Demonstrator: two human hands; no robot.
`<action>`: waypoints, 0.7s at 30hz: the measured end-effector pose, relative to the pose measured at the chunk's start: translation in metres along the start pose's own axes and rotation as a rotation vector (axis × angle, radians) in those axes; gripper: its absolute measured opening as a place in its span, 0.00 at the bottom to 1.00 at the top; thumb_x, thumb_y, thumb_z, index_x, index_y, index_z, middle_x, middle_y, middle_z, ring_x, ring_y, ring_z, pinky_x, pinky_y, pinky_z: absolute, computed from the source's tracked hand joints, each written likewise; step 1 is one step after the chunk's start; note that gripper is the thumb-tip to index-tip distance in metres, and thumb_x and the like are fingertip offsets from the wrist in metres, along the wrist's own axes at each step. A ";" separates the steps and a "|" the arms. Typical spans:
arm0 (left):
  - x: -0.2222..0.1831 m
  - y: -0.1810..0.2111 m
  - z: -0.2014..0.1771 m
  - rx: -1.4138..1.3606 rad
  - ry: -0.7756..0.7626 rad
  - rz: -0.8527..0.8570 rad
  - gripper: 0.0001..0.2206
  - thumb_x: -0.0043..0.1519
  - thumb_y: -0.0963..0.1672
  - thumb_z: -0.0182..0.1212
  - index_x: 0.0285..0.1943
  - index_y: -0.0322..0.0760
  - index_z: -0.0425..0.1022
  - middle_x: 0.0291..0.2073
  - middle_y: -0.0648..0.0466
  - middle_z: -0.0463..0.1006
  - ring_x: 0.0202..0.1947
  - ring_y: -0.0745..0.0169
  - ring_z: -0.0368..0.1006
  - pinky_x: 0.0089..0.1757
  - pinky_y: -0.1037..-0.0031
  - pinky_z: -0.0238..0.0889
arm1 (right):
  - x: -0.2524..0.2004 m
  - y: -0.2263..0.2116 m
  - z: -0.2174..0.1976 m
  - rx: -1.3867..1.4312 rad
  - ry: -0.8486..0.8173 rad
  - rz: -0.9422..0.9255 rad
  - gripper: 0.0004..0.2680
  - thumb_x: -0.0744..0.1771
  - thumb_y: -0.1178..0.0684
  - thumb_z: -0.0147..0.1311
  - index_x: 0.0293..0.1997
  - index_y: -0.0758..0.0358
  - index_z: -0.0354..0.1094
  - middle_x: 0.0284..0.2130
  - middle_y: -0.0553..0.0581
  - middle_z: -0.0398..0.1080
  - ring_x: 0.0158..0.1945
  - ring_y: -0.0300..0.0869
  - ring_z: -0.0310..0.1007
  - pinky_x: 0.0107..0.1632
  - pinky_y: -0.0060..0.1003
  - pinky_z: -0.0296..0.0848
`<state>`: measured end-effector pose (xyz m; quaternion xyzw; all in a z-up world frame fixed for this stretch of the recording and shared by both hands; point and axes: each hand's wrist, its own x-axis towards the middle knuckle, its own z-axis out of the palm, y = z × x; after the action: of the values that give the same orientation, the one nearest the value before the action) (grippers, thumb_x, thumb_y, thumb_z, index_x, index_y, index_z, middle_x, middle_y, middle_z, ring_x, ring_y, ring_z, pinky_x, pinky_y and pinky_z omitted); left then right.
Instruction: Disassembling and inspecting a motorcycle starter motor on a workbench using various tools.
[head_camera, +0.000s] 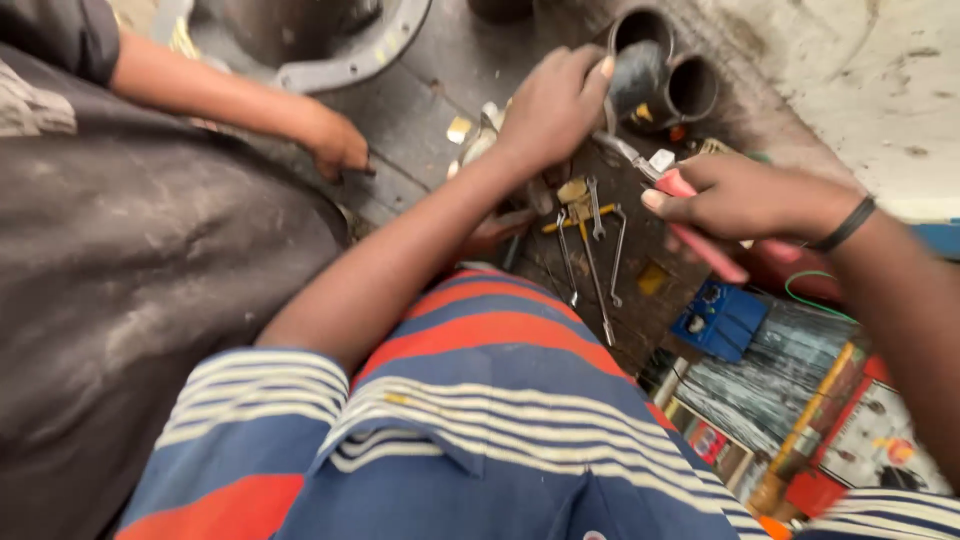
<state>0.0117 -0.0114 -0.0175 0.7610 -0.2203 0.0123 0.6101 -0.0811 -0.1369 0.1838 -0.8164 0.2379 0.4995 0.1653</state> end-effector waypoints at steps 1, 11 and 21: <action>-0.003 0.009 -0.002 0.000 0.002 -0.021 0.13 0.69 0.49 0.52 0.54 0.40 0.76 0.42 0.43 0.78 0.47 0.38 0.75 0.48 0.54 0.67 | 0.018 0.024 0.015 -0.009 -0.019 0.003 0.16 0.69 0.41 0.52 0.36 0.68 0.69 0.23 0.58 0.77 0.27 0.47 0.78 0.34 0.42 0.76; -0.035 0.034 -0.048 0.177 0.001 0.562 0.13 0.62 0.44 0.67 0.54 0.39 0.75 0.62 0.44 0.67 0.65 0.40 0.66 0.59 0.54 0.65 | 0.207 0.144 0.254 1.239 0.317 -0.336 0.11 0.72 0.49 0.46 0.52 0.67 0.66 0.38 0.61 0.77 0.40 0.47 0.79 0.42 0.41 0.78; -0.041 0.043 -0.052 0.379 -0.029 0.662 0.08 0.67 0.42 0.70 0.51 0.34 0.77 0.61 0.47 0.69 0.68 0.38 0.67 0.62 0.54 0.69 | 0.286 0.190 0.352 1.539 0.425 -0.287 0.09 0.70 0.50 0.50 0.52 0.61 0.63 0.34 0.59 0.76 0.32 0.43 0.78 0.35 0.40 0.80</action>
<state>-0.0276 0.0436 0.0238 0.7481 -0.4566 0.2383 0.4184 -0.3350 -0.1803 -0.2356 -0.5741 0.4339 0.0043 0.6944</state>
